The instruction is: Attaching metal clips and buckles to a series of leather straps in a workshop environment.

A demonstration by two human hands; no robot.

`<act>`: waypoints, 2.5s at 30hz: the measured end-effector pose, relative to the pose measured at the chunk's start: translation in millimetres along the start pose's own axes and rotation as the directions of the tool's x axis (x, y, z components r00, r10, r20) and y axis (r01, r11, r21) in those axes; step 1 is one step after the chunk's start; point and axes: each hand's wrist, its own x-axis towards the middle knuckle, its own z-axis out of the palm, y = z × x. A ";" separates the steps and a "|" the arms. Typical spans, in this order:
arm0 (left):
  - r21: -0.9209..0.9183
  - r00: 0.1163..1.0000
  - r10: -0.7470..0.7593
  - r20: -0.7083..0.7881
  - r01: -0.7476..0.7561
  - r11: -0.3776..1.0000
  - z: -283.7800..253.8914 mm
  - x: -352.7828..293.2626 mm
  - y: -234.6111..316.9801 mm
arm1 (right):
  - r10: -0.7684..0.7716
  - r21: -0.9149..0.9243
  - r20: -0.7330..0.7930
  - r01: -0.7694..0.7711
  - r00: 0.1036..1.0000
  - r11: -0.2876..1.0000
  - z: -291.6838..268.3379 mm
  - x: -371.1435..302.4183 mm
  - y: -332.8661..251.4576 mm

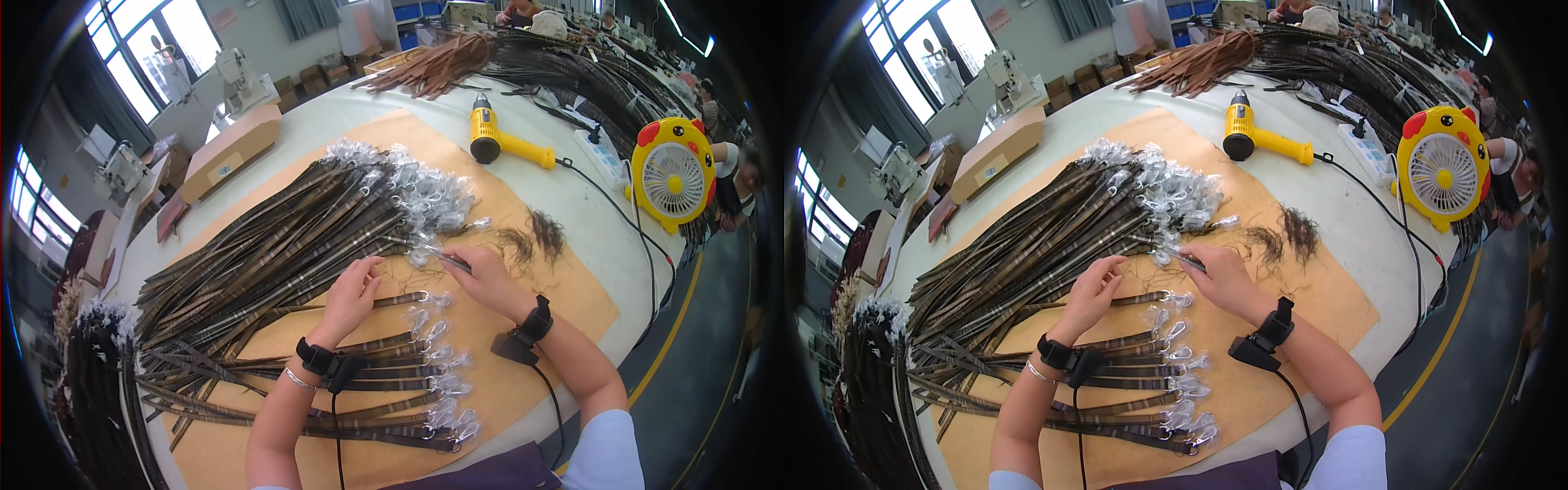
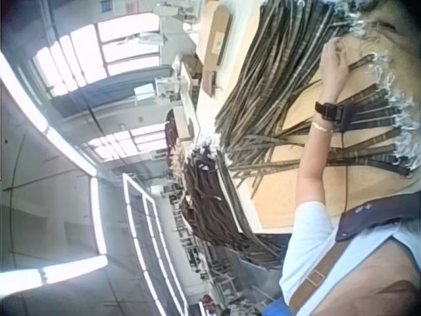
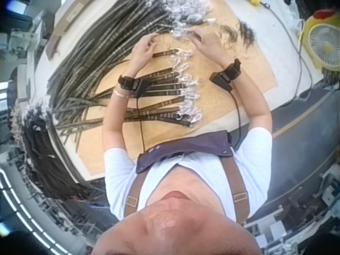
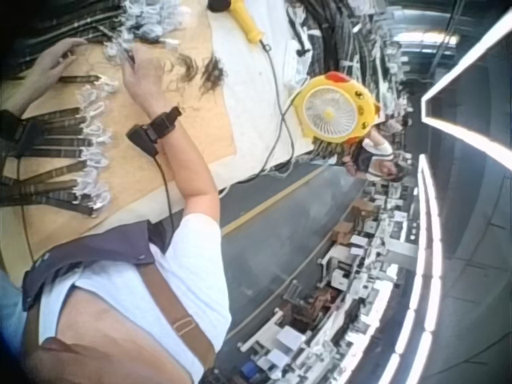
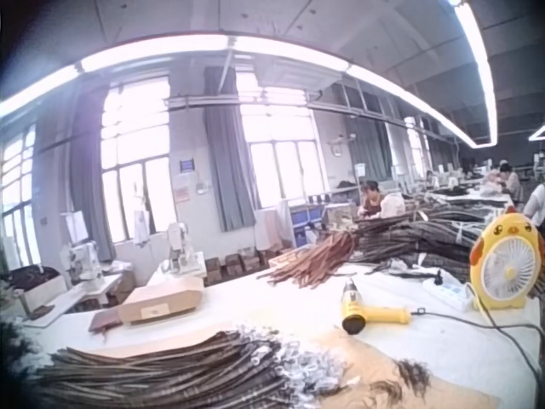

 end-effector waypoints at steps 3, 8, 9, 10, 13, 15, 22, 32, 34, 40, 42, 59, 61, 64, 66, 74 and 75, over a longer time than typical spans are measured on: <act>0.096 0.999 0.004 0.033 -0.007 0.995 -2.5 -14.2 2.8 | -0.112 0.098 -0.042 0.116 0.993 0.988 28.9 3.5 1.3; 0.266 0.975 0.188 0.116 -0.213 0.940 -3.6 -31.5 -2.3 | -0.394 -0.054 0.255 0.420 0.883 0.906 29.3 -3.5 0.7; 0.287 0.976 0.195 0.100 -0.216 0.933 -5.7 -35.3 -3.1 | -0.281 -0.147 0.322 0.341 0.904 0.928 19.8 -3.7 4.6; 0.293 0.977 0.190 0.092 -0.209 0.933 -8.5 -39.3 -2.5 | -0.302 -0.175 0.250 0.350 0.920 0.920 14.3 -4.8 17.0; 0.314 0.981 0.160 0.111 -0.187 0.931 -9.2 -47.5 1.3 | -0.082 -0.461 0.166 0.151 0.983 0.874 -24.4 -8.2 34.3; 0.298 0.968 0.228 0.100 -0.248 0.922 -10.8 -48.3 3.4 | -0.038 -0.560 0.094 0.085 0.995 0.824 -45.2 -10.9 47.6; 0.340 0.961 0.266 0.076 -0.275 0.899 -12.3 -60.0 4.7 | -0.183 -0.072 -0.026 0.181 0.983 0.981 -8.6 -9.4 -12.5; 0.265 0.957 0.279 0.077 -0.290 0.920 -3.8 -51.3 9.8 | -0.135 -0.057 -0.012 0.134 0.991 0.989 33.4 -6.3 -6.4; 0.064 0.982 0.163 0.092 -0.169 0.983 0.7 -44.6 13.1 | -0.119 0.010 -0.017 0.119 0.993 0.993 32.8 -5.0 -6.1; 0.076 0.987 0.099 0.126 -0.109 0.991 30.0 -11.2 26.9 | -0.209 0.112 -0.039 0.212 0.977 0.971 32.6 -2.8 -7.2; 0.167 0.968 0.247 0.037 -0.250 0.954 37.3 -7.5 18.6 | -0.200 0.125 -0.049 0.204 0.979 0.971 33.7 -3.0 -9.7; -0.408 0.991 -0.133 -0.020 0.113 0.906 55.4 -14.0 -1.2 | -0.427 -0.372 0.171 0.460 0.888 0.807 19.6 -10.8 -0.9; -0.425 0.989 -0.147 -0.020 0.125 0.897 56.0 -14.5 -1.7 | -0.456 -0.351 0.159 0.481 0.876 0.803 19.0 -11.9 -1.2; -0.455 0.990 -0.142 -0.012 0.121 0.882 55.3 -14.9 -2.3 | -0.470 -0.334 0.165 0.498 0.867 0.800 18.6 -11.4 -2.2; -0.468 0.991 -0.134 -0.007 0.115 0.876 55.3 -15.3 -4.1 | -0.477 -0.322 0.165 0.504 0.863 0.801 20.1 -10.6 -2.1; -0.504 0.989 -0.144 -0.018 0.116 0.856 54.9 -12.7 -3.3 | -0.505 -0.353 0.174 0.532 0.846 0.770 24.9 -8.0 1.2; -0.521 0.990 -0.141 -0.015 0.113 0.846 56.7 -10.4 -2.6 | -0.470 -0.338 0.152 0.493 0.869 0.802 21.4 -9.6 2.2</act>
